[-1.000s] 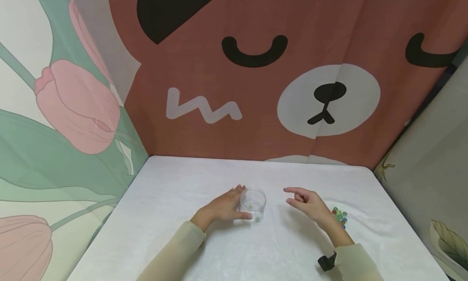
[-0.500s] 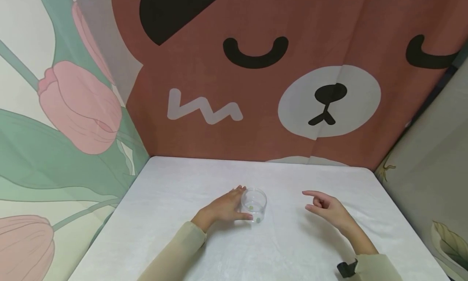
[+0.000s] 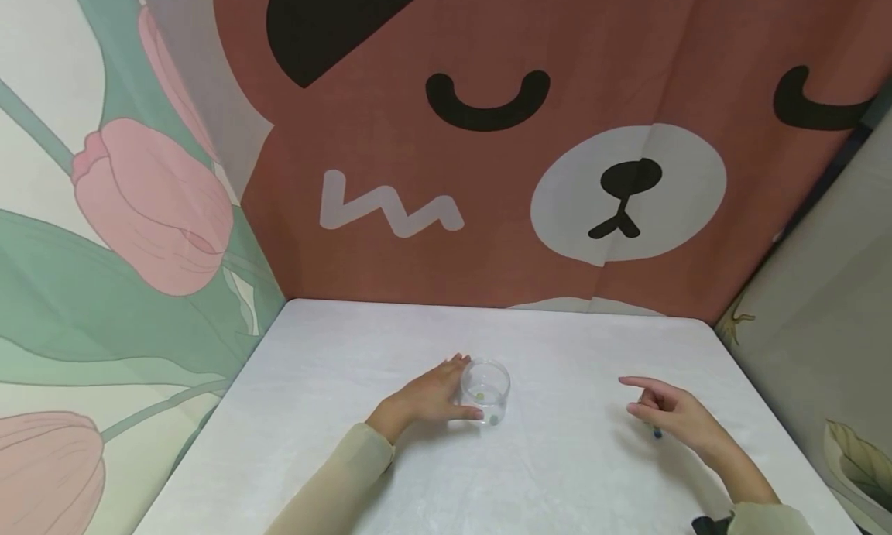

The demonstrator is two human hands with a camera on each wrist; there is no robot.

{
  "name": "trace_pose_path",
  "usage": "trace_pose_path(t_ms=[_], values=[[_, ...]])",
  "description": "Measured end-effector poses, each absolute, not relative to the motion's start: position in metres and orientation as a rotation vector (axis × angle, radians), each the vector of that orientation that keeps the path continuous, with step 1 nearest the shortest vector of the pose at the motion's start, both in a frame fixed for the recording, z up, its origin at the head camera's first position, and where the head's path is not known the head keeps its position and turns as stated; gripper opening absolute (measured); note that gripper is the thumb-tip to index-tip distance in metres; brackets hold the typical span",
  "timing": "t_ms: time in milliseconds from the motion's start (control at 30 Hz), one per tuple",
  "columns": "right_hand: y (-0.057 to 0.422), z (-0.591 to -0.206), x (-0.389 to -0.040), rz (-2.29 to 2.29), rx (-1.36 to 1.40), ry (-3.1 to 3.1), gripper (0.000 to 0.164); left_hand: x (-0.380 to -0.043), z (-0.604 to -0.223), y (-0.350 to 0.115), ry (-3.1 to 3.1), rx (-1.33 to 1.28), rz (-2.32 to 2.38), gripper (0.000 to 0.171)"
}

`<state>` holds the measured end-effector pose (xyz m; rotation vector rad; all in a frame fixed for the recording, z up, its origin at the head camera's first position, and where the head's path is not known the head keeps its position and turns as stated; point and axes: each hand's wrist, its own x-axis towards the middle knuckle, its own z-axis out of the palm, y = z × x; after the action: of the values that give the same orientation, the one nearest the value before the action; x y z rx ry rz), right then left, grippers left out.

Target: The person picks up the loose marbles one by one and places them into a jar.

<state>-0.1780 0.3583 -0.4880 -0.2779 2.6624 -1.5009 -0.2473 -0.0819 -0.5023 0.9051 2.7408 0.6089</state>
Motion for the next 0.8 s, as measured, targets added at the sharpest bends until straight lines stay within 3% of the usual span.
trace_pose_path(t_ms=[800], values=[[0.408, -0.5, -0.181, -1.289, -0.034, 2.596, 0.07, -0.249, -0.504, -0.084, 2.742, 0.961, 0.614, 0.107]])
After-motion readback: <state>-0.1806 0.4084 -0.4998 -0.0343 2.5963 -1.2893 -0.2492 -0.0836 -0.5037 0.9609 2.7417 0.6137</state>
